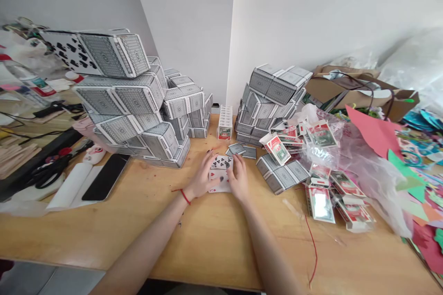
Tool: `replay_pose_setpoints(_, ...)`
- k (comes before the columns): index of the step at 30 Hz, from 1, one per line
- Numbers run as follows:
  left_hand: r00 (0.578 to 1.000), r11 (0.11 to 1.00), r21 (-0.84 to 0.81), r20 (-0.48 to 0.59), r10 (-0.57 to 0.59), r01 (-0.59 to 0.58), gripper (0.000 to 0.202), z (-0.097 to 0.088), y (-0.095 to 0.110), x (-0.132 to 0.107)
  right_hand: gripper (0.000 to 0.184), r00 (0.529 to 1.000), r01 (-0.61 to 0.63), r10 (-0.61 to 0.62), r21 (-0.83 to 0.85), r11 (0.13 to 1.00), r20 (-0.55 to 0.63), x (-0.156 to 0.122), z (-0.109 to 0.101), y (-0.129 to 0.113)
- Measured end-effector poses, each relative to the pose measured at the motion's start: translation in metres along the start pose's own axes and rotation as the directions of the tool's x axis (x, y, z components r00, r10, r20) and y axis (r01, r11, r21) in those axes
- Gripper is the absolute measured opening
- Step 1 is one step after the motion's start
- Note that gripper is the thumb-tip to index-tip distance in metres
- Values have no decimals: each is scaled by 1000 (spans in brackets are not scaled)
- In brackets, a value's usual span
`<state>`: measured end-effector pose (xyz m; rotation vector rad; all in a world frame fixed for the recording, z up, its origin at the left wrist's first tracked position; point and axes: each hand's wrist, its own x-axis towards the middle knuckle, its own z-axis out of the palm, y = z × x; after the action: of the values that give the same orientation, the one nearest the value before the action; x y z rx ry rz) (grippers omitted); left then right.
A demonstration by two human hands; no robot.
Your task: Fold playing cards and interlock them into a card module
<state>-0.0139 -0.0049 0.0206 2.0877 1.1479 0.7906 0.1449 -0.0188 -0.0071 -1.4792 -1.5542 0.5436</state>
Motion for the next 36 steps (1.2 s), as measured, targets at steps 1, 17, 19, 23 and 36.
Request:
replay_pose_setpoints(1, 996, 997, 56, 70, 53, -57, 81, -7, 0, -2, 52, 995, 40, -40, -6, 999, 95, 0, -6, 0)
replay_pose_setpoints(17, 979, 971, 184, 161, 126, -155, 51, -20, -17, -6, 38, 953, 147, -110, -116, 982, 281, 3, -21, 0)
replay_pose_setpoints(19, 977, 968, 184, 159, 143, -171, 46, -20, -17, -6, 32, 967, 105, -72, -122, 987, 246, 3, -20, 1)
replay_pose_setpoints(23, 975, 964, 181, 136, 173, -196, 44, -18, -16, -6, 28, 979, -37, 43, -38, 999, 197, 2, -17, 4)
replay_pose_setpoints(36, 973, 970, 115, 113, 203, -215, 48, -15, -21, -5, 40, 990, -80, 81, -12, 997, 115, 4, -15, 3)
